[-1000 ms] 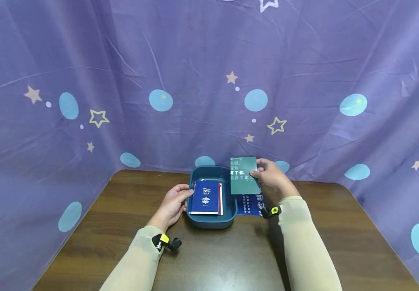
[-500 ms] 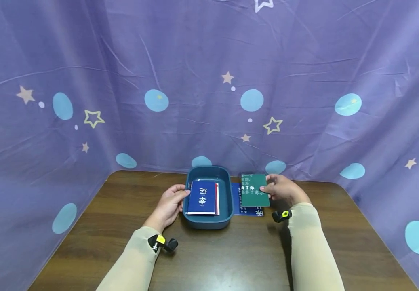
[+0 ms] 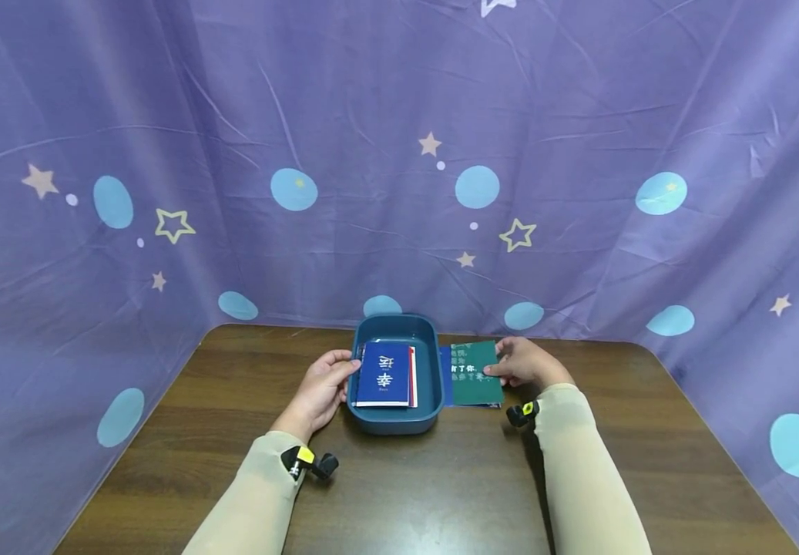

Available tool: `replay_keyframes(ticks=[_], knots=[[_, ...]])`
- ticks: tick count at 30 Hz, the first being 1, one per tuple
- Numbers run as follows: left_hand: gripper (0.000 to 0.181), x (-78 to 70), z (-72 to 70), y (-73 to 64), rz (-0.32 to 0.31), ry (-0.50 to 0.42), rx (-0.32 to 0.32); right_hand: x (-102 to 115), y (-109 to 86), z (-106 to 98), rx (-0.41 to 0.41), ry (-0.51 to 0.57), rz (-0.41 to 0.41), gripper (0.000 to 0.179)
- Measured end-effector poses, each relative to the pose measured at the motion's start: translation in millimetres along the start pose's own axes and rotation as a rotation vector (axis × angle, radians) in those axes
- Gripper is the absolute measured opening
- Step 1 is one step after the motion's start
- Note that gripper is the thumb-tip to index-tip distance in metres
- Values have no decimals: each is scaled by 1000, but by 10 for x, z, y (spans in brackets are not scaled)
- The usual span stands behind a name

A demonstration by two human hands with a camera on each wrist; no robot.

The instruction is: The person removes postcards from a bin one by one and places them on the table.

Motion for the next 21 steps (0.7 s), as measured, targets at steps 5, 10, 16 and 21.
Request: replay_keyframes(ticks=[5,10,16,21], knots=[[24,-10,-12,-1,-4,2,-2,64,-14,13,-85,-98,8,44],[24,-14,-24,10,2,-1,-8,117,-23,6,-144,-198,34,62],[23,-20,-14,14,9,-3,-4,101,-35,-23,-98,-153,36,76],[26,-2,-4,15,1,8,-1,173,-67,-38,-65,-40,23,68]])
Point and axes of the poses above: each hand's wrist, its own y-axis towards the middle knuckle, its own z-axis out of the palm, x = y × z, the point moved 8 cm from there along y, towards the middle knuckle, and after that the axes turned 9 degrees about z, right-handed, at the moved point
